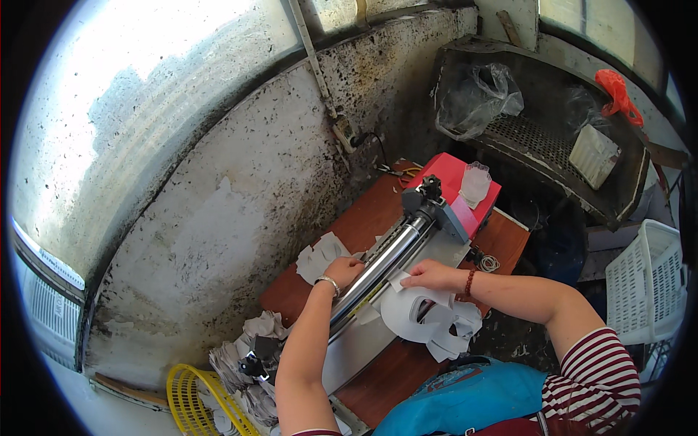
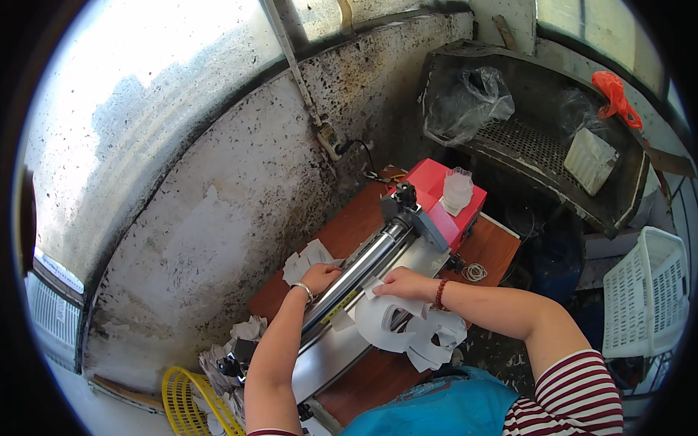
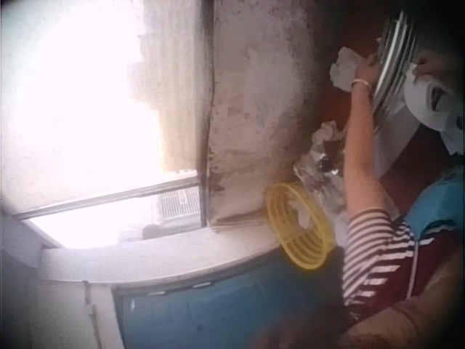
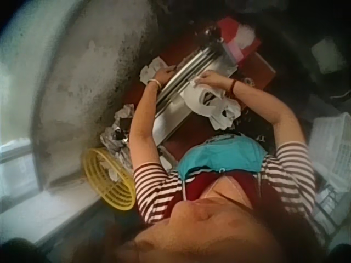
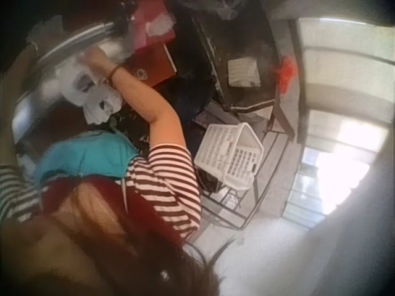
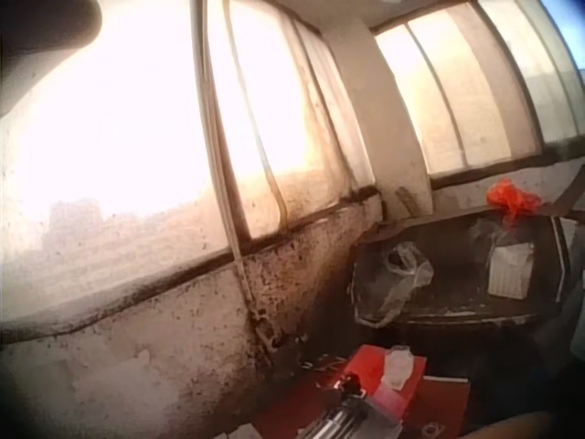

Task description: The person applies adhesive to shoe components using a motorized glue-roller machine.

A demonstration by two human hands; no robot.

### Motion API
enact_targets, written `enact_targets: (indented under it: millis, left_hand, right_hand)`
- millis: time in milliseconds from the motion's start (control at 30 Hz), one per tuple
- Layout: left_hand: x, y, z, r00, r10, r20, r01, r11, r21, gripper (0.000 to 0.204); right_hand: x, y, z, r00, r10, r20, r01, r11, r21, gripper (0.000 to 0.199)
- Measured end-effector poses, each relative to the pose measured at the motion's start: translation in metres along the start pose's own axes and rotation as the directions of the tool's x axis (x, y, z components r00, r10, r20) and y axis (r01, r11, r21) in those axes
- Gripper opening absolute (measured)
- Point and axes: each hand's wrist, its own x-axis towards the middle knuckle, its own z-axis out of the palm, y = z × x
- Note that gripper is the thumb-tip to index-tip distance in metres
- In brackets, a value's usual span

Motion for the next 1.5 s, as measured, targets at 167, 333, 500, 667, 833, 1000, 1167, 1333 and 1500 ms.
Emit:
enact_targets:
  millis: [167,333,500,667,833,1000,1167,1333,1500]
  left_hand:
    - [0.004,-0.022,-0.008,0.933,0.035,-0.358,0.000,0.995,0.097,0.025]
    - [-0.018,0.009,-0.022,0.699,0.047,-0.713,-0.018,0.999,0.049,0.038]
    - [-0.025,0.014,-0.010,0.762,0.452,-0.464,-0.173,0.832,0.528,0.042]
    - [-0.006,0.002,-0.006,1.000,-0.011,0.000,0.011,0.988,0.156,0.025]
    - [0.001,-0.001,-0.003,0.986,-0.018,-0.168,0.048,0.983,0.177,0.032]
    - [-0.007,0.011,-0.017,0.778,0.072,-0.624,-0.001,0.993,0.114,0.041]
    - [-0.023,0.026,-0.021,0.623,0.586,-0.519,-0.264,0.781,0.566,0.044]
    - [0.001,-0.006,-0.004,0.977,0.184,-0.105,-0.133,0.920,0.369,0.027]
    - [0.005,-0.001,-0.006,0.995,0.043,-0.087,-0.029,0.988,0.150,0.029]
  right_hand:
    - [-0.009,0.024,0.003,0.990,-0.103,-0.097,0.115,0.987,0.117,0.028]
    - [-0.015,0.020,0.000,0.986,-0.007,-0.164,-0.013,0.993,-0.119,0.029]
    - [0.001,0.016,0.010,0.979,-0.003,-0.206,-0.021,0.994,-0.112,0.036]
    - [0.016,0.014,0.015,0.977,0.001,-0.215,-0.007,1.000,-0.025,0.035]
    - [-0.002,0.017,0.012,0.968,-0.107,-0.228,0.109,0.994,-0.002,0.032]
    - [-0.008,0.022,0.009,0.963,-0.151,-0.221,0.118,0.981,-0.156,0.034]
    - [0.008,0.023,0.010,0.964,-0.121,-0.239,0.069,0.974,-0.214,0.038]
    - [0.024,0.017,0.014,0.972,-0.033,-0.232,-0.004,0.988,-0.155,0.035]
    - [0.001,0.023,0.011,0.933,-0.260,-0.251,0.220,0.959,-0.177,0.032]
